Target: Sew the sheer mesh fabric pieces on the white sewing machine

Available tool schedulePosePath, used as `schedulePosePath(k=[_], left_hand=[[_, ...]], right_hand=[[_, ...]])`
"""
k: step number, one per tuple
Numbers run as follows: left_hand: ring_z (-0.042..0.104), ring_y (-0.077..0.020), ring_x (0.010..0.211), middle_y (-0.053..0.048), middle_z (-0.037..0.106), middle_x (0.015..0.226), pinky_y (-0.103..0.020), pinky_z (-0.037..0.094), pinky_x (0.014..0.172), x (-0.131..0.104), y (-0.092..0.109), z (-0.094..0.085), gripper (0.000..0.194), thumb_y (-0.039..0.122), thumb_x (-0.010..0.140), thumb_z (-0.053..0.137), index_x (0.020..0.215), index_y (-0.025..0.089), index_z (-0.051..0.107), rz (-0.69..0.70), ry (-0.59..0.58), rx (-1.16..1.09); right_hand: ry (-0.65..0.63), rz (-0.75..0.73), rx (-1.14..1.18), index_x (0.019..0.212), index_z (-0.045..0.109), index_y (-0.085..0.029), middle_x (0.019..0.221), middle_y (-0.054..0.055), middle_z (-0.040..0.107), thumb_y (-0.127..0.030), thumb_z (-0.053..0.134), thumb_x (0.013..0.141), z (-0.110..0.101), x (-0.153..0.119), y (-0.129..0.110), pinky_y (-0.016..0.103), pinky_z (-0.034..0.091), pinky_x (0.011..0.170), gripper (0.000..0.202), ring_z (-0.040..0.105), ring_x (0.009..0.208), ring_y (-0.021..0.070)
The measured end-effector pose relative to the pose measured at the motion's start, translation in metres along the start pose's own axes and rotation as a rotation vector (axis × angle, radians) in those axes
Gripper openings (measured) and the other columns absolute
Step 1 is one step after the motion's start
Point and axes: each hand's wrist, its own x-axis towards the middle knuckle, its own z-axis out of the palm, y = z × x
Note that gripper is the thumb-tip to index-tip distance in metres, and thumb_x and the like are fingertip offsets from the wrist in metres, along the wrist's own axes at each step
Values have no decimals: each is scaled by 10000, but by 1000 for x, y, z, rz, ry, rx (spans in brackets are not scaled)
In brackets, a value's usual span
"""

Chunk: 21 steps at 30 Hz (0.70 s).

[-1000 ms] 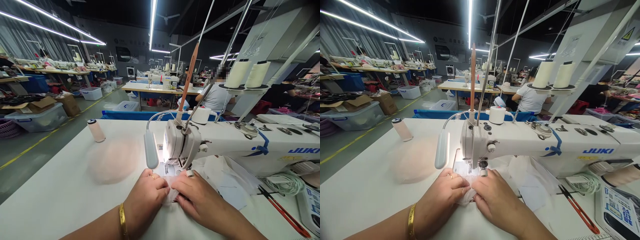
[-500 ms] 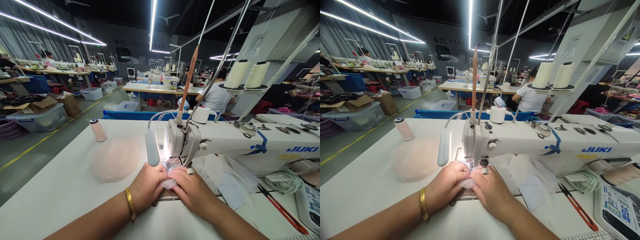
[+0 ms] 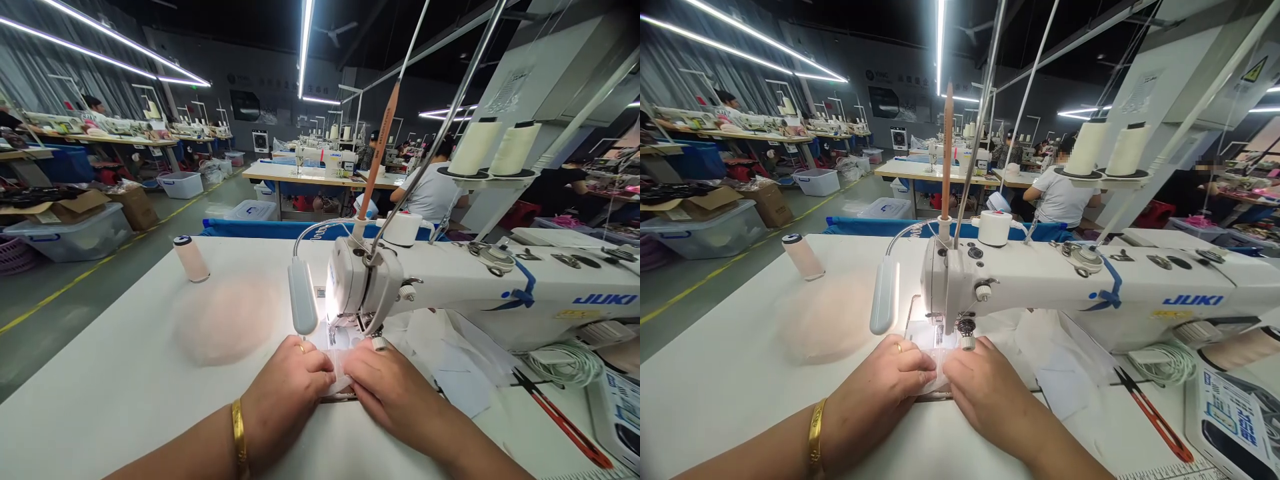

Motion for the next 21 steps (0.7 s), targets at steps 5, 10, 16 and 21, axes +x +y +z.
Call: schedulePosePath(k=[5,10,16,21], left_hand=[[659,-203,773,-22,754,878,-377,446,749,4,-6,1,259,52,978,484,852,187,665,-1,1,37],[687,-212,855,-35,761,911,-380,468,798,5,-8,1,236,37,967,511,901,189,679,21,10,14],[676,-200,830,-25,750,884,-372,448,792,2,-7,-1,261,4,942,491,889,195,662,50,-10,22],[667,-194,801,-26,753,918,-374,448,789,2,-8,-2,236,9,914,518,891,191,667,29,-36,24]], right_hand=[[30,32,-45,763,478,-228,739,13,569,-12,418,920,3,2,3,332,384,648,274,498,711,206],[18,12,-13,975,634,-235,925,48,701,16,477,905,3,2,2,365,477,755,304,611,894,252],[3,4,16,963,651,-230,886,37,715,12,459,914,2,1,-2,358,464,707,313,609,820,242],[56,14,12,952,650,-252,837,33,681,-36,471,958,2,1,-1,351,464,699,280,606,792,237]])
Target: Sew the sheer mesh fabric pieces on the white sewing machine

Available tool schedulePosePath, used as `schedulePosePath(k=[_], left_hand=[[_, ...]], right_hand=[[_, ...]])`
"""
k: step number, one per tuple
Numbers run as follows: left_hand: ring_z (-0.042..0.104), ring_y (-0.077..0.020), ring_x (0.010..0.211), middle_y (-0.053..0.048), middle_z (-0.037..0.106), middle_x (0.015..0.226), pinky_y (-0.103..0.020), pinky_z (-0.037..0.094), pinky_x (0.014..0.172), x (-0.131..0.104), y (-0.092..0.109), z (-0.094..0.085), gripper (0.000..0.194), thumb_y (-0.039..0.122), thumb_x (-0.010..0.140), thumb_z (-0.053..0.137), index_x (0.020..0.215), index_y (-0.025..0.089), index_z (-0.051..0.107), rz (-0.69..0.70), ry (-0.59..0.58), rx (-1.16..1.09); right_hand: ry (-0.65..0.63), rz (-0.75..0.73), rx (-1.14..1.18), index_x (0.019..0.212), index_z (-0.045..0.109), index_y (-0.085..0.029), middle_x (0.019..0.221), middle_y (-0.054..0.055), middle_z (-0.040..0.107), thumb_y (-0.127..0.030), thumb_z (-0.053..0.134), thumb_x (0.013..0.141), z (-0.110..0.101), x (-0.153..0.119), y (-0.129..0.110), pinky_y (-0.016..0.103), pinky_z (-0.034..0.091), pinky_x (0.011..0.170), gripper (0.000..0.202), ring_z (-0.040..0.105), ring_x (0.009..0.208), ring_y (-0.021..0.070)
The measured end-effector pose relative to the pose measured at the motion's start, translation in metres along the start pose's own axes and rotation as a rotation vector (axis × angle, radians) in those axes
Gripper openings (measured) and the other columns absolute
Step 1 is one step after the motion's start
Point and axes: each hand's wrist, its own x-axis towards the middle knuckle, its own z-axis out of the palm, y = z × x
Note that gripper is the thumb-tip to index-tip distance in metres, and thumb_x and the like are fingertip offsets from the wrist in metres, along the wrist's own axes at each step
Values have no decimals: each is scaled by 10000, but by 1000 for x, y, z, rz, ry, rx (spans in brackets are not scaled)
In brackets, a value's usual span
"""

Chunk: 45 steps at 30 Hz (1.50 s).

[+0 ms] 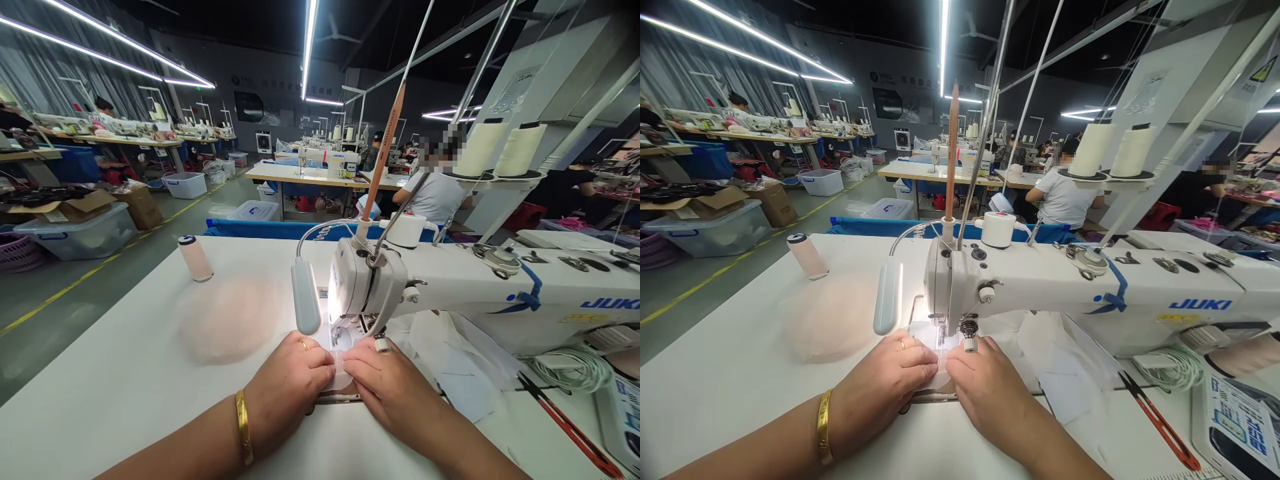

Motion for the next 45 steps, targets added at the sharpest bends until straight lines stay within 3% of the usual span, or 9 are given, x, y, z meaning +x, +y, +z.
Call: schedulePosePath(k=[7,17,25,29,34,38,42,45], left_hand=[[666,-199,774,-30,757,905,-374,454,780,4,-8,4,206,30,933,544,912,179,685,-2,33,13],[658,-209,838,-31,772,983,-357,487,777,6,-15,6,182,66,932,592,839,191,685,-76,19,107],[689,-228,920,-37,782,1077,-348,522,784,8,-16,8,152,37,867,644,821,176,684,-110,11,118],[699,-235,950,-53,779,1088,-371,543,830,8,-16,7,204,53,941,558,861,179,698,-130,-17,95],[677,-282,1049,-105,734,1163,-422,549,896,16,-11,-6,142,237,977,612,1083,171,680,-295,-163,31],[641,-331,1019,-134,692,1175,-441,531,808,23,-5,-16,378,468,936,693,1173,177,653,-392,-269,115],[621,-344,950,-123,677,992,-489,484,843,22,3,-24,411,597,899,700,877,187,676,-349,-221,252],[620,-294,855,-83,656,884,-462,465,823,18,10,-30,467,603,905,693,712,188,603,-257,-246,213]], right_hand=[[14,24,-32,950,659,-253,859,42,677,-34,456,968,3,3,4,361,485,732,299,611,826,243],[-55,113,-80,1106,674,-214,1137,102,716,-34,412,959,7,3,9,440,554,765,350,617,945,291],[44,139,-127,1103,708,-236,1062,94,736,-63,468,945,5,5,7,407,578,752,336,648,1006,306],[71,139,-153,1037,711,-238,1049,83,747,-78,469,957,5,6,6,391,575,727,301,661,962,293],[69,120,-131,1059,700,-231,1112,86,749,-72,456,957,6,5,8,391,575,742,309,669,948,280],[68,61,-54,1213,659,-210,1154,117,729,-82,424,989,9,2,10,422,565,819,350,659,1040,292],[21,-40,126,1235,608,-224,1083,86,722,-134,410,1035,4,4,3,414,531,889,295,645,1024,263],[-22,-59,197,1209,584,-227,1034,71,703,-183,402,1046,-2,5,-3,403,504,872,248,623,984,256]])
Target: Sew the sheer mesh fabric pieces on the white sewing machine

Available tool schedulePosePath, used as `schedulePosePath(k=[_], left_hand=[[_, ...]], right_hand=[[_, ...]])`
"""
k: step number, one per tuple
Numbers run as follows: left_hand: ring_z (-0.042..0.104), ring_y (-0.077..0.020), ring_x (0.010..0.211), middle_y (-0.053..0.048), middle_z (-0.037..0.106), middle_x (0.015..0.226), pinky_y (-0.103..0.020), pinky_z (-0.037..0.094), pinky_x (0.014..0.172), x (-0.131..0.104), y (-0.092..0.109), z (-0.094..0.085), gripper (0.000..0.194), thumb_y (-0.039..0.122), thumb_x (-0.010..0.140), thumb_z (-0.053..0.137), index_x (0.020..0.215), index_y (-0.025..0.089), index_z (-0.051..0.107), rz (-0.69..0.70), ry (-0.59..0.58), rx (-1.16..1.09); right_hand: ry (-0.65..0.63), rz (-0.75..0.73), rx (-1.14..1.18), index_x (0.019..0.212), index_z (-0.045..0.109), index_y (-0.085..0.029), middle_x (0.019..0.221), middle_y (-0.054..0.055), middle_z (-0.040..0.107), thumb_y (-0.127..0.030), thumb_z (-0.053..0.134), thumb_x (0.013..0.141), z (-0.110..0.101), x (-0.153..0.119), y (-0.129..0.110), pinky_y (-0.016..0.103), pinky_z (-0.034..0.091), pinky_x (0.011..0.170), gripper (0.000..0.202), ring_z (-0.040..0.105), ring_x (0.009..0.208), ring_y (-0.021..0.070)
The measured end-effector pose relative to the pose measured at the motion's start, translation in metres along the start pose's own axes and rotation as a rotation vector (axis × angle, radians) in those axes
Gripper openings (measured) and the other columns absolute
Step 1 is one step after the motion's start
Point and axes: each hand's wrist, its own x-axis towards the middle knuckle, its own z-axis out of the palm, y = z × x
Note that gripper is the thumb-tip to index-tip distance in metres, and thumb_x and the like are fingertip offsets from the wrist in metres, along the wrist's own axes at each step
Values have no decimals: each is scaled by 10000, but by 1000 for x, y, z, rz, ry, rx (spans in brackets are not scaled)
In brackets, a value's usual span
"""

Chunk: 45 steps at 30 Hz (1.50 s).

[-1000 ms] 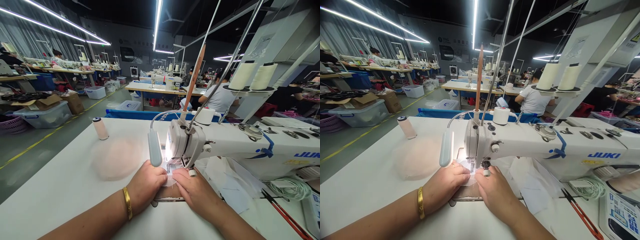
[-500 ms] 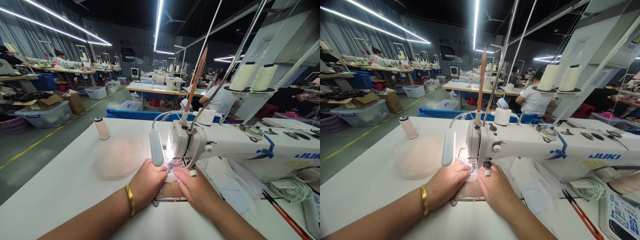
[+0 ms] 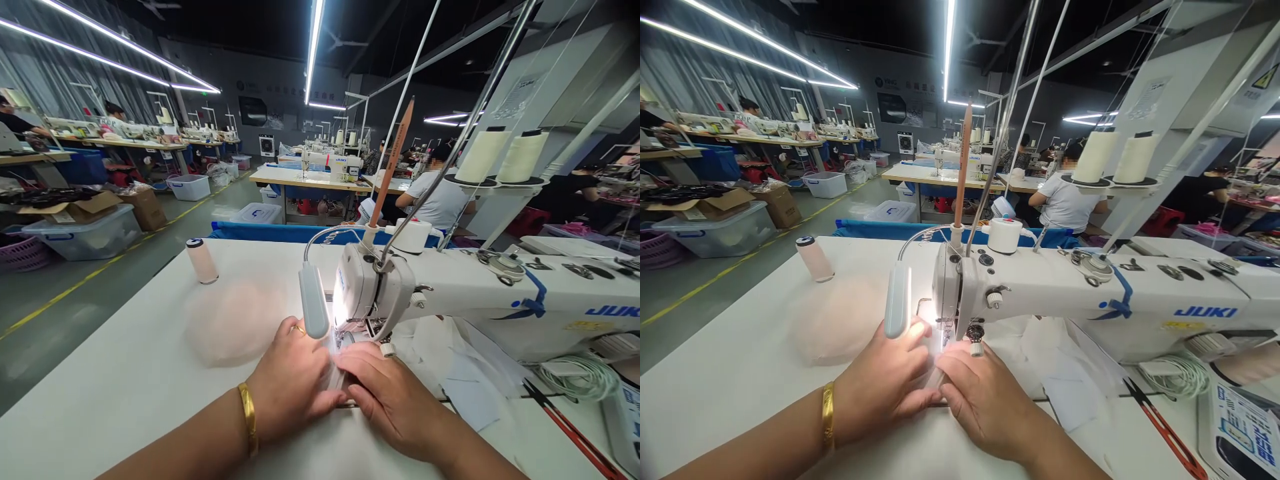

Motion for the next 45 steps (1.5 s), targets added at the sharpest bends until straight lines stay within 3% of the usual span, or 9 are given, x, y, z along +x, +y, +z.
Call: schedulePosePath(k=[4,7,9,12,15,19,30,38,45], left_hand=[[585,-213,740,-22,651,862,-346,421,676,-6,-2,-3,302,455,917,722,814,196,606,50,-110,-192],[580,-199,728,-24,650,858,-326,400,637,-6,-7,3,136,262,967,598,852,190,606,37,-101,-233],[567,-190,699,-30,642,838,-321,387,614,-4,-8,11,174,175,974,512,842,189,625,58,-63,-230],[584,-201,740,-47,663,887,-333,410,640,-4,-7,21,247,132,967,487,797,188,656,111,29,-217],[622,-223,825,-37,699,922,-376,464,743,-7,-2,27,219,139,979,533,839,189,693,160,88,-252],[623,-232,819,-33,704,903,-401,478,755,-12,1,30,145,159,980,591,934,192,724,177,123,-258],[616,-236,788,-36,704,889,-423,506,733,-6,2,33,187,143,973,551,908,185,721,141,164,-186],[610,-233,778,-61,714,934,-387,485,705,1,-3,33,202,124,967,527,908,183,711,115,159,-148],[606,-185,801,3,718,885,-393,401,802,-16,7,29,253,57,955,490,850,203,667,219,215,-273]], right_hand=[[-51,48,-89,989,585,-221,906,48,649,-192,401,1043,0,-1,0,367,456,775,194,574,855,237],[-55,89,-191,804,516,-213,842,34,608,-169,414,1027,1,-3,3,353,420,746,249,536,781,212],[-42,97,-218,776,495,-208,883,38,635,-149,421,1021,1,-4,3,360,415,769,262,542,794,209],[6,45,-192,815,516,-209,965,33,700,-102,428,1003,-1,-5,2,370,412,827,234,579,854,211],[3,50,-191,846,540,-209,888,18,698,-96,438,997,-3,-6,0,377,396,838,214,578,822,206],[-60,82,-218,881,586,-212,834,5,667,-116,448,1008,-3,-7,0,380,368,822,210,546,797,205],[-34,80,-313,965,662,-235,881,46,709,-165,463,1053,0,-3,4,394,424,836,228,605,865,247],[-3,133,-341,1088,684,-219,1145,85,742,-153,441,1047,2,-5,11,447,465,846,255,629,913,276],[-71,-48,-136,1104,664,-223,1021,48,732,-27,467,900,-5,-11,3,389,461,827,345,611,917,246]])
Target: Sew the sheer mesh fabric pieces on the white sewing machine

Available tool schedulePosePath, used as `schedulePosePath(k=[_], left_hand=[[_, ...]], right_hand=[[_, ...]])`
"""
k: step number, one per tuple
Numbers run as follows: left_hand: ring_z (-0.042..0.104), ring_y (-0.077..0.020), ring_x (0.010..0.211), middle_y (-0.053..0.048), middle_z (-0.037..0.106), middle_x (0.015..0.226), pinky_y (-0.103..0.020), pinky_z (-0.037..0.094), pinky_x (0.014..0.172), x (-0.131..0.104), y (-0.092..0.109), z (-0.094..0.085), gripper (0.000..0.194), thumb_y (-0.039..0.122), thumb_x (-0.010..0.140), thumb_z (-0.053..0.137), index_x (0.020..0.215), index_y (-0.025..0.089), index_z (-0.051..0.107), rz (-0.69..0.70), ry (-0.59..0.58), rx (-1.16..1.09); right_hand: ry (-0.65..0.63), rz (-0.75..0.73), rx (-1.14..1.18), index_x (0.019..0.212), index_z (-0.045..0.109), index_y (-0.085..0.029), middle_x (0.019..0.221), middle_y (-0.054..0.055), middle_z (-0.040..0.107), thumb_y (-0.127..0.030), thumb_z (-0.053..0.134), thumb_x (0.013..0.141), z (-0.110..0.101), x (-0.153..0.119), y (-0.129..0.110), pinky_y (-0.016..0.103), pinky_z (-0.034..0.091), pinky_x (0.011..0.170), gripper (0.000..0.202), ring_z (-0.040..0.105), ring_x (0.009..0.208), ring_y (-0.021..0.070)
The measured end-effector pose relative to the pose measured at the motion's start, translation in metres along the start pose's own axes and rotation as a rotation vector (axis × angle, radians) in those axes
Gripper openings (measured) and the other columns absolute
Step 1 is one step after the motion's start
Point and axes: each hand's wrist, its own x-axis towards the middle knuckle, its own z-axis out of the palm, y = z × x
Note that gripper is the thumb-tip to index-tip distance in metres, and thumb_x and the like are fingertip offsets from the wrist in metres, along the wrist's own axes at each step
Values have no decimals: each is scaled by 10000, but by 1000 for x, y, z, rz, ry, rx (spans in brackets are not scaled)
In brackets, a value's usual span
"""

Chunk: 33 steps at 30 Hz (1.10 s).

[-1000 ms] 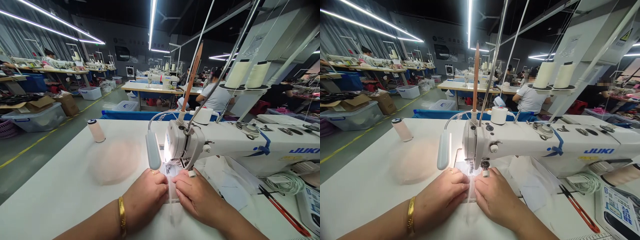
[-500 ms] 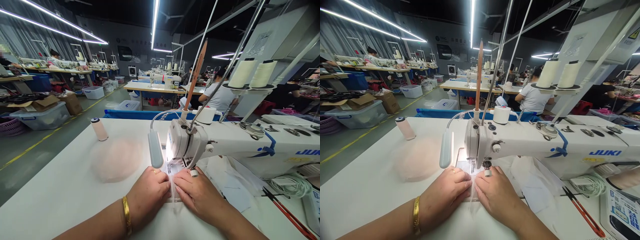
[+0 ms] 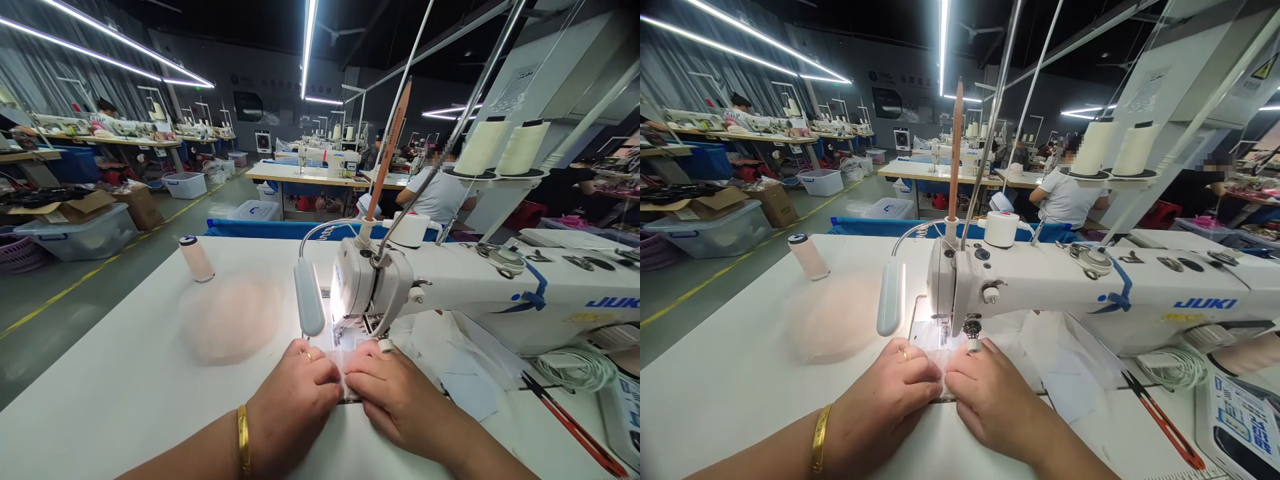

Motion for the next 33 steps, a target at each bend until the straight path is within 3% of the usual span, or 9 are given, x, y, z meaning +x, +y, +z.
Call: schedulePosePath(k=[9,19,27,33], left_hand=[[594,-181,759,-2,725,885,-399,371,815,2,-6,2,275,20,936,467,834,198,649,-20,9,36],[610,-185,769,-15,734,874,-391,401,814,1,-9,3,278,5,936,461,837,185,648,-16,19,78],[609,-202,764,-27,741,912,-386,441,789,9,-21,4,213,14,855,581,889,186,702,-90,-92,137],[629,-225,824,-54,728,907,-372,482,769,15,-26,5,242,63,950,519,820,183,684,-113,-62,145]], right_hand=[[-8,87,-29,945,641,-216,908,47,685,-34,457,906,2,4,0,389,464,813,262,560,870,245],[41,100,-86,1126,685,-234,1027,68,739,-29,493,916,6,4,2,408,515,833,350,630,965,272],[52,211,-144,1158,692,-238,1185,72,734,-12,455,893,14,6,7,415,547,793,422,633,953,272],[89,266,-236,1212,721,-204,1223,112,732,-92,463,919,16,9,9,435,587,800,406,642,952,290]])
